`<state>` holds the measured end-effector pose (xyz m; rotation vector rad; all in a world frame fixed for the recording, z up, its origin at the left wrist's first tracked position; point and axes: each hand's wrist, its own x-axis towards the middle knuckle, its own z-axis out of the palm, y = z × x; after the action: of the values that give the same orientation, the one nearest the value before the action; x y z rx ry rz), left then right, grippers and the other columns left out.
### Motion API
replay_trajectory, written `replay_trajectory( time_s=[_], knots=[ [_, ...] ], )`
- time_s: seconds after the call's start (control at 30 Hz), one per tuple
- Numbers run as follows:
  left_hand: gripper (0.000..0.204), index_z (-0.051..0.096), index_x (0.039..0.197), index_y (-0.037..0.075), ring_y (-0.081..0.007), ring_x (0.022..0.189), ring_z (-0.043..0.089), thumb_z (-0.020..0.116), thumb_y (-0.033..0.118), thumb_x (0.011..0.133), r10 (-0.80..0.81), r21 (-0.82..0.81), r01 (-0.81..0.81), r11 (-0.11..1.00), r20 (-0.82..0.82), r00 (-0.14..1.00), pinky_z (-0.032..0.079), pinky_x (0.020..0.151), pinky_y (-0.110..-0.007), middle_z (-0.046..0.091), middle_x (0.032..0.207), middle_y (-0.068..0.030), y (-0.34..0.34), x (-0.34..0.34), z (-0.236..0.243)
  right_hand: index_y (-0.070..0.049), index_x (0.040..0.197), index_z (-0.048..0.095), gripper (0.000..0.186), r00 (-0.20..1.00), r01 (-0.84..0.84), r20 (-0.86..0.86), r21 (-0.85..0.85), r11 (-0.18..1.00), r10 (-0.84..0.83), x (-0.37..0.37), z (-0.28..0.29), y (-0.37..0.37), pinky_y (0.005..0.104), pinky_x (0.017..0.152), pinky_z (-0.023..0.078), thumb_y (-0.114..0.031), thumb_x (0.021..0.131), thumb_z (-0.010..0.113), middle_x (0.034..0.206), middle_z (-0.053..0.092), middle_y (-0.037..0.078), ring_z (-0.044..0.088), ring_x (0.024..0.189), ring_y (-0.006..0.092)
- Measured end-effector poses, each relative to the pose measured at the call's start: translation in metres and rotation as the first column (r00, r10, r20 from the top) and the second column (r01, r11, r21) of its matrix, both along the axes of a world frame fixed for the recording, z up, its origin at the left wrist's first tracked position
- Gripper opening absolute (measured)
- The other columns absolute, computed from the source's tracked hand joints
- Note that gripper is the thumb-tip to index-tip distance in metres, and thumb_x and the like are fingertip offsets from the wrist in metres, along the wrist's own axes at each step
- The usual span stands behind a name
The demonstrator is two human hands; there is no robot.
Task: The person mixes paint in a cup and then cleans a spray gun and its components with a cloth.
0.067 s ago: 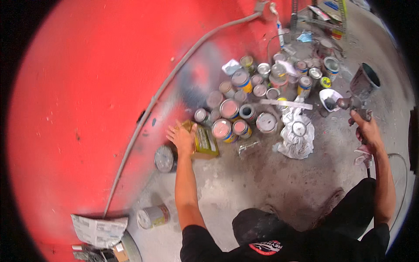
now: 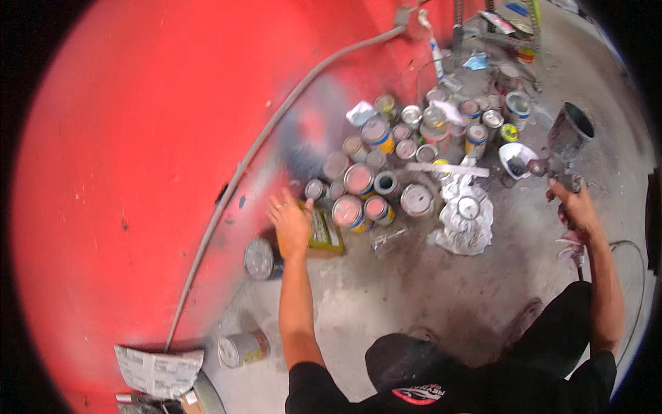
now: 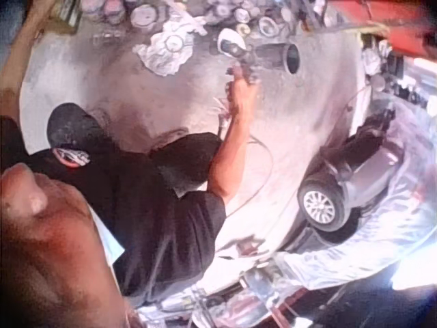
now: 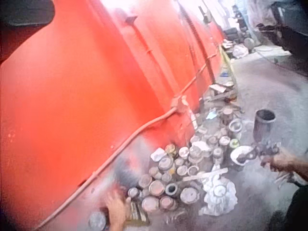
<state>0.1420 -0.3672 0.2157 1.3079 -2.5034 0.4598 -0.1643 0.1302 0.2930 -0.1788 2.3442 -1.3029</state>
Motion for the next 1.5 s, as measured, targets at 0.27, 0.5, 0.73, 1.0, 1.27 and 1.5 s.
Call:
replay_trajectory(
  time_s=[0.27, 0.5, 0.73, 1.0, 1.27, 1.5],
  knots=[
    [0.047, 0.051, 0.129, 0.007, -0.0378, 0.114, 0.053, 0.051, 0.011, 0.083, -0.916, 0.425, 0.855, 0.299, -0.124, 0.382, 0.044, 0.096, -0.046, 0.054, 0.125, -0.0222, 0.188, -0.215, -0.147, -0.006, 0.115, 0.063, 0.053, 0.964, -0.265, -0.048, -0.121, 0.957, 0.261, -0.014, 0.006, 0.000, 0.0379, 0.073, 0.051, -0.047, 0.083, 0.068, 0.097, 0.068, 0.012, 0.063, 0.084, 0.0215],
    [0.082, 0.031, 0.146, 0.026, -0.0461, 0.131, 0.034, 0.069, 0.016, 0.074, -0.842, 0.690, 0.529, 0.494, 0.228, 0.489, 0.037, 0.102, -0.059, 0.031, 0.148, -0.0172, 0.256, -0.254, -0.225, -0.002, 0.097, 0.063, 0.052, 0.922, -0.369, 0.080, -0.107, 0.923, 0.378, -0.020, 0.009, 0.042, 0.0341, 0.052, 0.049, -0.052, 0.084, 0.066, 0.066, 0.060, 0.005, 0.059, 0.055, 0.0155],
    [0.081, 0.044, 0.139, 0.018, -0.0431, 0.101, 0.061, 0.076, 0.039, 0.068, -0.796, 0.718, 0.486, 0.498, 0.154, 0.586, 0.050, 0.087, -0.048, 0.051, 0.128, -0.0251, 0.255, -0.256, -0.146, -0.006, 0.113, 0.063, 0.058, 0.948, -0.312, 0.029, -0.106, 0.944, 0.317, -0.023, 0.014, 0.055, 0.0430, 0.088, 0.048, -0.054, 0.081, 0.064, 0.107, 0.066, 0.023, 0.062, 0.103, 0.0379],
    [0.037, 0.065, 0.094, 0.005, -0.0146, 0.067, 0.062, 0.077, 0.037, 0.079, -0.524, 0.975, 0.155, 0.159, -0.050, 0.851, 0.052, 0.058, -0.028, 0.063, 0.077, -0.0028, 0.188, -0.281, -0.092, -0.007, 0.115, 0.064, 0.054, 0.878, -0.424, -0.307, -0.150, 0.893, 0.366, -0.040, -0.006, 0.039, 0.0458, 0.084, 0.049, -0.051, 0.086, 0.059, 0.100, 0.066, 0.024, 0.063, 0.096, 0.0397],
    [0.023, 0.047, 0.078, 0.011, -0.0067, 0.068, 0.044, 0.064, 0.015, 0.092, -0.236, 0.364, 0.929, -0.065, -0.910, 0.340, 0.039, 0.062, -0.022, 0.052, 0.076, 0.0029, 0.305, -0.434, 0.163, -0.001, 0.094, 0.066, 0.047, 0.967, -0.167, -0.222, -0.173, 0.971, 0.127, -0.073, -0.037, 0.086, 0.0502, 0.077, 0.049, -0.046, 0.088, 0.057, 0.094, 0.067, 0.024, 0.063, 0.090, 0.0426],
    [0.045, 0.051, 0.113, -0.003, -0.0310, 0.105, 0.054, 0.064, 0.034, 0.091, -0.716, -0.015, 1.000, -0.009, -0.698, -0.017, 0.041, 0.093, -0.040, 0.057, 0.111, -0.0196, 0.488, -0.448, 0.155, -0.006, 0.102, 0.063, 0.042, 0.941, -0.043, -0.336, -0.021, 0.999, 0.033, -0.073, -0.067, 0.144, 0.0518, 0.076, 0.047, -0.045, 0.089, 0.057, 0.088, 0.066, 0.022, 0.061, 0.090, 0.0435]
  ],
)
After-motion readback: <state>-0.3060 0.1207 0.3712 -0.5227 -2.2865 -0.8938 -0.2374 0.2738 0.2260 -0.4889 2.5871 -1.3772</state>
